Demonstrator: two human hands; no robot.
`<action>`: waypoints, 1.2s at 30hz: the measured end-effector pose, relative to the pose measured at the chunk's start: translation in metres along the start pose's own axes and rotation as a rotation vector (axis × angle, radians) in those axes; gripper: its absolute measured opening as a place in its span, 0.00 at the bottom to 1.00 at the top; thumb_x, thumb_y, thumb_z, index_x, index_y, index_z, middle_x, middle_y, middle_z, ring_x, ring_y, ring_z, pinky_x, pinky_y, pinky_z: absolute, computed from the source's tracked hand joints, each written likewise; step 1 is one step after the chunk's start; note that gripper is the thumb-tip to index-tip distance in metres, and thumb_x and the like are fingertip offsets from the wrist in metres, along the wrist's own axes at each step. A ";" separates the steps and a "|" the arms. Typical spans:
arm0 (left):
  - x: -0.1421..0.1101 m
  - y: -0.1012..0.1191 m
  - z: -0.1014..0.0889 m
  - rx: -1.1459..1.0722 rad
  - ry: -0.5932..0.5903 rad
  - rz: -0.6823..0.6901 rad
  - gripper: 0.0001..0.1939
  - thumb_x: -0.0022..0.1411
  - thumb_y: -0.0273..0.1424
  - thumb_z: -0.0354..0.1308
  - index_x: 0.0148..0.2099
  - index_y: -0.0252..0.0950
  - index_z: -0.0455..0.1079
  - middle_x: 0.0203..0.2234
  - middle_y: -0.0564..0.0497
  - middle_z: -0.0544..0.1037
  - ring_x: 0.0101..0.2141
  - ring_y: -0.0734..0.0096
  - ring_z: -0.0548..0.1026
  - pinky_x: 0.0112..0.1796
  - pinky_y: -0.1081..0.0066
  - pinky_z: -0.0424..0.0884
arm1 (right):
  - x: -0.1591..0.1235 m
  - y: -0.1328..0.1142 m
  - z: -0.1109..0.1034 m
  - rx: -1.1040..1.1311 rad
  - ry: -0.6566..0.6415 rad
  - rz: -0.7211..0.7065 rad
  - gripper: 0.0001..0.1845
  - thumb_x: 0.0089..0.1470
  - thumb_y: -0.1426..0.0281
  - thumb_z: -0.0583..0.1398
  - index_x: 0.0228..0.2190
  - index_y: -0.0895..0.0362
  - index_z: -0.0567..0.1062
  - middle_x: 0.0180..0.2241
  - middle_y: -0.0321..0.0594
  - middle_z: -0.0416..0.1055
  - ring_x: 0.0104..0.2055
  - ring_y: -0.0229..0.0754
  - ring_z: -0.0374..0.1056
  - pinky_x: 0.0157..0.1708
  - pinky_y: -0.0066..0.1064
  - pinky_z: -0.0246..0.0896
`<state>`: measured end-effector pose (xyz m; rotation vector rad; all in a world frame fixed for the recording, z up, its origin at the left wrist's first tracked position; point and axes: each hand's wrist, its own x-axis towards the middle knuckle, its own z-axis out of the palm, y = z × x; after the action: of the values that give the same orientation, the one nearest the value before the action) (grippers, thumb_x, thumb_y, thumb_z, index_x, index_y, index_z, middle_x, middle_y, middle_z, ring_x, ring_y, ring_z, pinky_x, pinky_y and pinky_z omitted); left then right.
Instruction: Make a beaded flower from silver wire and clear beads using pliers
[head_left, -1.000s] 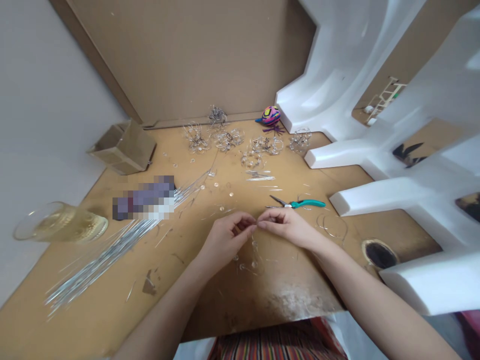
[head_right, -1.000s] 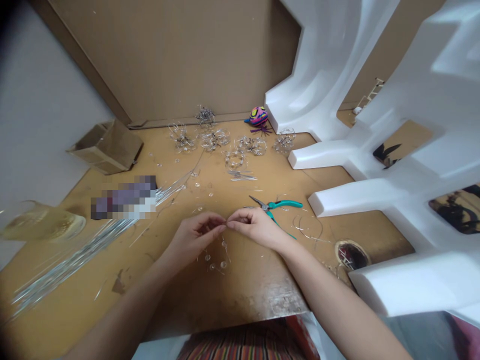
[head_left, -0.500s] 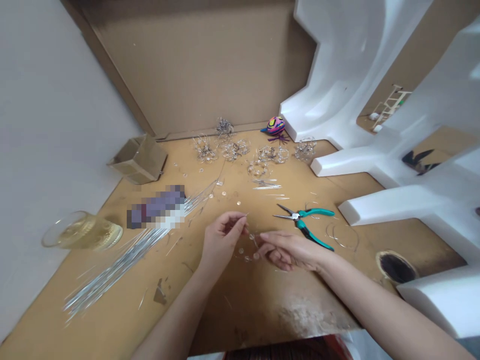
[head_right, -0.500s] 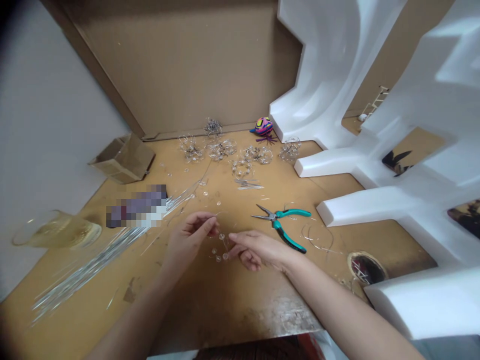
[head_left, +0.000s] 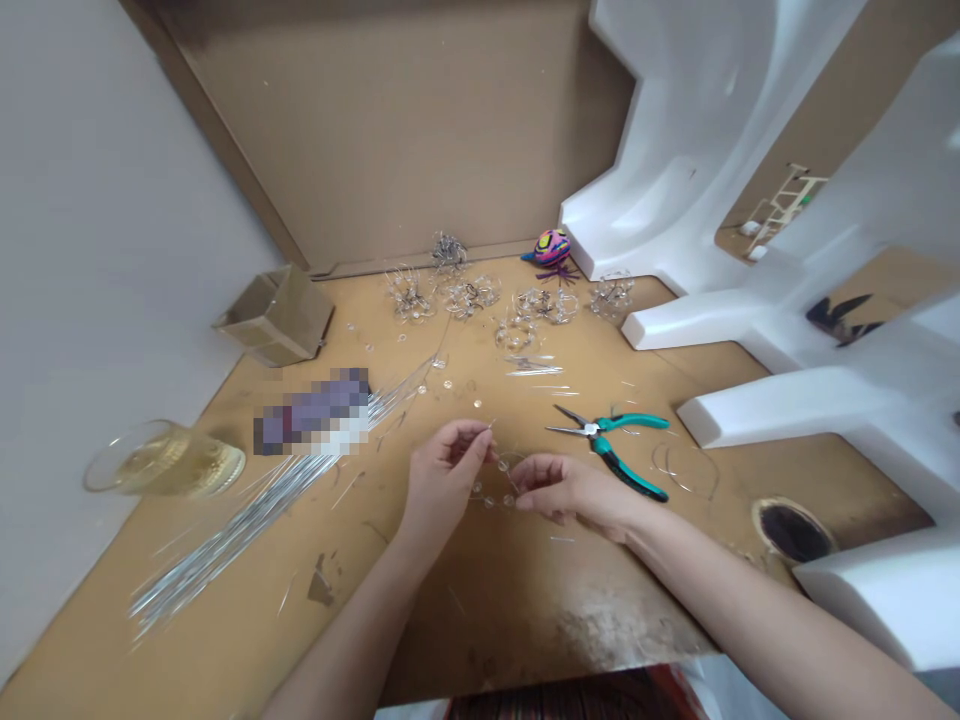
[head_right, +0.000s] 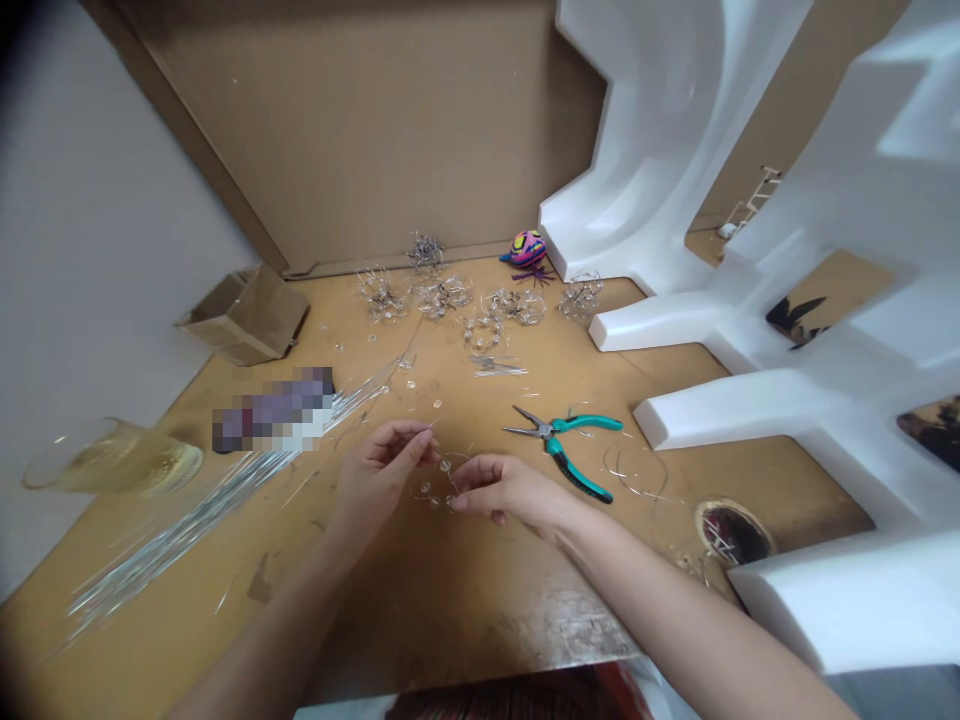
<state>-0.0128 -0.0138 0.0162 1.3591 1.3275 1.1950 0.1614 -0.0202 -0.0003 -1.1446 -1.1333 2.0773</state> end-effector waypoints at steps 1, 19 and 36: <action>0.000 0.000 0.000 -0.002 -0.002 -0.001 0.08 0.54 0.36 0.57 0.33 0.35 0.68 0.24 0.53 0.75 0.26 0.73 0.74 0.30 0.73 0.71 | 0.000 0.001 0.001 -0.045 0.018 -0.022 0.17 0.35 0.69 0.67 0.32 0.58 0.73 0.27 0.33 0.67 0.23 0.29 0.57 0.18 0.22 0.46; 0.002 -0.004 -0.001 -0.024 -0.004 0.000 0.08 0.55 0.36 0.57 0.35 0.36 0.68 0.24 0.54 0.75 0.26 0.75 0.74 0.31 0.74 0.71 | 0.001 -0.001 0.004 -0.279 0.204 -0.222 0.11 0.46 0.63 0.60 0.29 0.59 0.70 0.20 0.31 0.63 0.21 0.30 0.54 0.21 0.25 0.46; -0.003 -0.005 0.002 0.097 -0.241 0.185 0.10 0.61 0.32 0.50 0.41 0.37 0.70 0.27 0.53 0.72 0.23 0.76 0.74 0.28 0.74 0.72 | -0.008 -0.020 -0.024 -0.241 0.049 -0.192 0.10 0.44 0.66 0.62 0.29 0.59 0.71 0.25 0.34 0.69 0.27 0.32 0.63 0.30 0.25 0.55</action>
<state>-0.0118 -0.0165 0.0107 1.6693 1.1192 1.0579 0.1873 -0.0054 0.0131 -1.1386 -1.4395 1.7950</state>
